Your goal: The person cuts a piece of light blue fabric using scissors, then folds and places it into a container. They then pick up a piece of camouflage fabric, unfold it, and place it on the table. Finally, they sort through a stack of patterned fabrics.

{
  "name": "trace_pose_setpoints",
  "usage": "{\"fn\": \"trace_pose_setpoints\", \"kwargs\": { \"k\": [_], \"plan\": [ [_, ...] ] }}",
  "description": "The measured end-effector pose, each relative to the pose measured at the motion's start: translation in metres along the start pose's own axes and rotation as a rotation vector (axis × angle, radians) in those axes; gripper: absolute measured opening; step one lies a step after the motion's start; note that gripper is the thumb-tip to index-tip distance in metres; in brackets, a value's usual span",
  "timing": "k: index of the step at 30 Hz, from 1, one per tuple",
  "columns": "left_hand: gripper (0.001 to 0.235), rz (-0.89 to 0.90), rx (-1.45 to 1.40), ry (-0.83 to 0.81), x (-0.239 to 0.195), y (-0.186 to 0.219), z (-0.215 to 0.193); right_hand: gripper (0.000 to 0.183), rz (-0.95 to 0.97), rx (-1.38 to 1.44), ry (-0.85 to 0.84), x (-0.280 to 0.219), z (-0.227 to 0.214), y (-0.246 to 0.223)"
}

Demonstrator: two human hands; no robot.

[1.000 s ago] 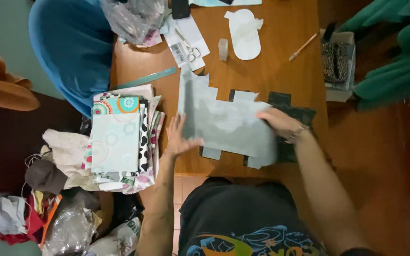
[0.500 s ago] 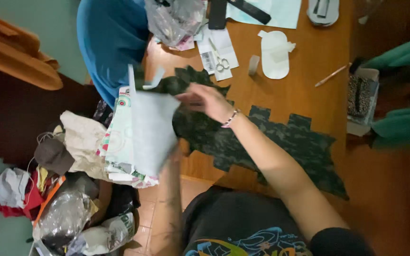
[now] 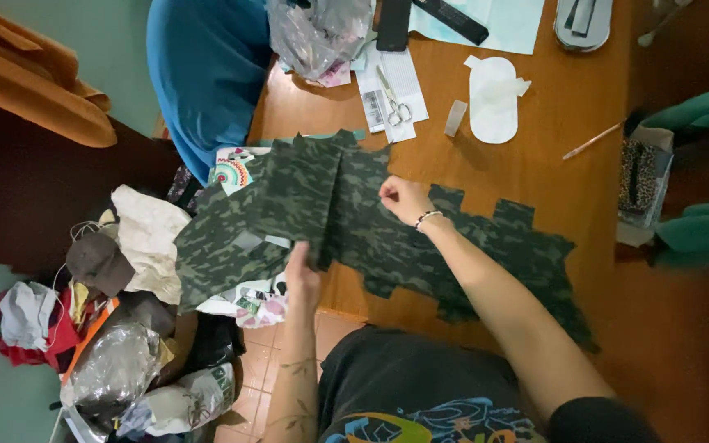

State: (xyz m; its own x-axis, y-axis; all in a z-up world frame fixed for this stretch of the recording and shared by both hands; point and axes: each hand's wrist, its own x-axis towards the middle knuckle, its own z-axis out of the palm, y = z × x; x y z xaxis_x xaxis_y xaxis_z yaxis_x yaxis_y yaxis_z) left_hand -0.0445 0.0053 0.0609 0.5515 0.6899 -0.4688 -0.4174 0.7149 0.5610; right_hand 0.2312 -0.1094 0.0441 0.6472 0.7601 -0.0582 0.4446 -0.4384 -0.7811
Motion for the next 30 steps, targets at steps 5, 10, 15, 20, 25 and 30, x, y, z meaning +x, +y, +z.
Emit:
{"fn": "trace_pose_setpoints", "kwargs": {
  "k": [5, 10, 15, 20, 25, 30],
  "plan": [
    [0.022, 0.527, 0.898, 0.106, 0.039, -0.032, -0.021, 0.049, -0.555, -0.471, 0.029, 0.012, 0.009, -0.047],
    [0.028, 0.625, 0.894, -0.158, -0.050, 0.031, 0.106, 0.019, -0.936, -0.361, 0.044, 0.008, -0.021, -0.112],
    [0.037, 0.730, 0.760, -0.348, -0.077, 0.084, 0.174, 0.014, -0.982, -0.233, 0.053, -0.006, -0.102, -0.156],
    [0.030, 0.594, 0.513, -0.486, -0.098, 0.116, 0.252, 0.046, -0.767, 0.075, -0.151, -0.028, -0.191, -0.181],
    [0.022, 0.519, 0.369, -0.663, -0.105, 0.121, 0.303, 0.077, -0.420, 0.281, -0.210, -0.045, -0.225, -0.136],
    [0.016, 0.500, 0.356, -0.706, -0.105, 0.122, 0.325, 0.088, -0.119, 0.459, -0.204, -0.069, -0.226, -0.068]
  ]
}}
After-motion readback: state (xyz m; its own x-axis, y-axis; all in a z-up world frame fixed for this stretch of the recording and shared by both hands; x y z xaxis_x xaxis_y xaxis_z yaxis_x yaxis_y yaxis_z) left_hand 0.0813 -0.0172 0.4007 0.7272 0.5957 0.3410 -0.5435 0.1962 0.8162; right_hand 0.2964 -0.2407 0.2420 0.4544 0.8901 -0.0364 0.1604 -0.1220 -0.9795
